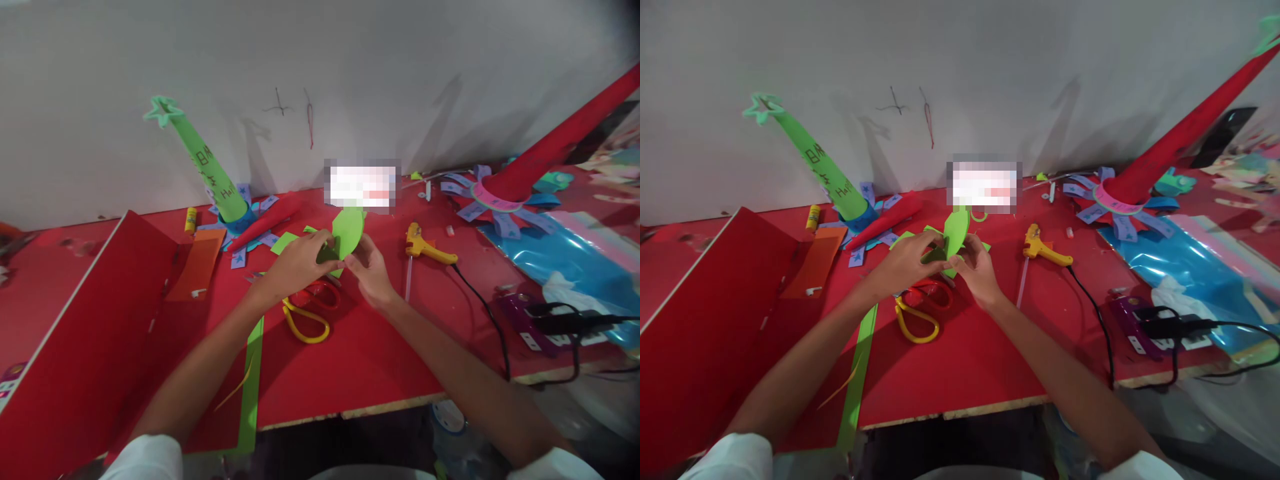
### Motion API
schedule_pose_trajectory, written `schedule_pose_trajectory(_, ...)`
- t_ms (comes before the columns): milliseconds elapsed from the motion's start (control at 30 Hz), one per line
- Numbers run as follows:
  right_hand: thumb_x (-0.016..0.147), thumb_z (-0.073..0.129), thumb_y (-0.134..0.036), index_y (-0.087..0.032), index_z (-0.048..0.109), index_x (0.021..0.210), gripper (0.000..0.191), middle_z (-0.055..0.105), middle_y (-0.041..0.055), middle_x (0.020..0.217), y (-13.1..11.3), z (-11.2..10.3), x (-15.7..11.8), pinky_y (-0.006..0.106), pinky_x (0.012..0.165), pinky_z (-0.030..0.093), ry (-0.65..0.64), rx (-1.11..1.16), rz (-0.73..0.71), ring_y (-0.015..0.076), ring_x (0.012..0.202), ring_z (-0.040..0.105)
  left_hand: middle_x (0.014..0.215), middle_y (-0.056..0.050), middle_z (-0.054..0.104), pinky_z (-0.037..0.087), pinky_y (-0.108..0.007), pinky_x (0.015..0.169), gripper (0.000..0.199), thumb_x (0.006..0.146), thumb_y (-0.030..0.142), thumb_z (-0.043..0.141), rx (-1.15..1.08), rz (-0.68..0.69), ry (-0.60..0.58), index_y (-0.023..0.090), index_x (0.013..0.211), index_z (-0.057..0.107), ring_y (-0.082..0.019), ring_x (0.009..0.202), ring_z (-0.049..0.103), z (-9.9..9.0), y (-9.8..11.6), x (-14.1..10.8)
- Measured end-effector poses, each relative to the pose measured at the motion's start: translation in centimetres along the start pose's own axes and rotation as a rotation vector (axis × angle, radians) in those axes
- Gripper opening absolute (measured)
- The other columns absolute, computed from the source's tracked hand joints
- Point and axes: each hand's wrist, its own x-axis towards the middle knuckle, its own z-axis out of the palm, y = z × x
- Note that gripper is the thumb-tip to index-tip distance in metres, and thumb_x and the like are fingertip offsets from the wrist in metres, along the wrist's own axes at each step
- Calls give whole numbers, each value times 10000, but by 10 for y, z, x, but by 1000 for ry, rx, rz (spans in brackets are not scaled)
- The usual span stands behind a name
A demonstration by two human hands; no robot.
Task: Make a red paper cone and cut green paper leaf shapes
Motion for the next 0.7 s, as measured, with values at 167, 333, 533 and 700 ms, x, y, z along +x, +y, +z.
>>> schedule_pose_trajectory(167, 756, 926, -550, -283, 716, 1070, 463, 721, 21, 1045, -2, 0, 1, 326, 838, 576, 2, 40, -14, 176, 921, 673, 1053, -77, 761, 495, -369, 777, 358, 990, 553, 668, -80, 16, 4, 206, 1075, 660, -243, 879, 687, -2, -3, 1)
schedule_pose_trajectory(333, 750, 929, -551, -286, 712, 1051, 455, 714, 9, 1014, -6, 0, -1, 311, 817, 583, 6, 62, 1, 168, 893, 668, 998, -77, 753, 478, -362, 739, 404, 1004, 594, 620, -122, 45, -6, 195, 1056, 645, -227, 806, 668, -3, -4, 2)
schedule_pose_trajectory(533, 777, 884, -471, -285, 731, 1019, 341, 728, 4, 975, 0, -3, -1, 320, 787, 589, 121, 67, 49, 180, 868, 654, 1140, -85, 761, 525, -373, 855, 348, 1028, 538, 557, -237, -5, 2, 207, 1105, 628, -255, 1011, 718, -7, -1, 0)
schedule_pose_trajectory(700, 802, 835, -385, -272, 733, 954, 215, 722, -8, 899, 4, -7, 2, 330, 801, 559, 218, 4, -10, 185, 851, 650, 786, -1, 607, 444, -309, 682, 257, 1014, 391, 520, -250, -38, 102, 211, 830, 534, -170, 726, 574, -3, -14, 5)
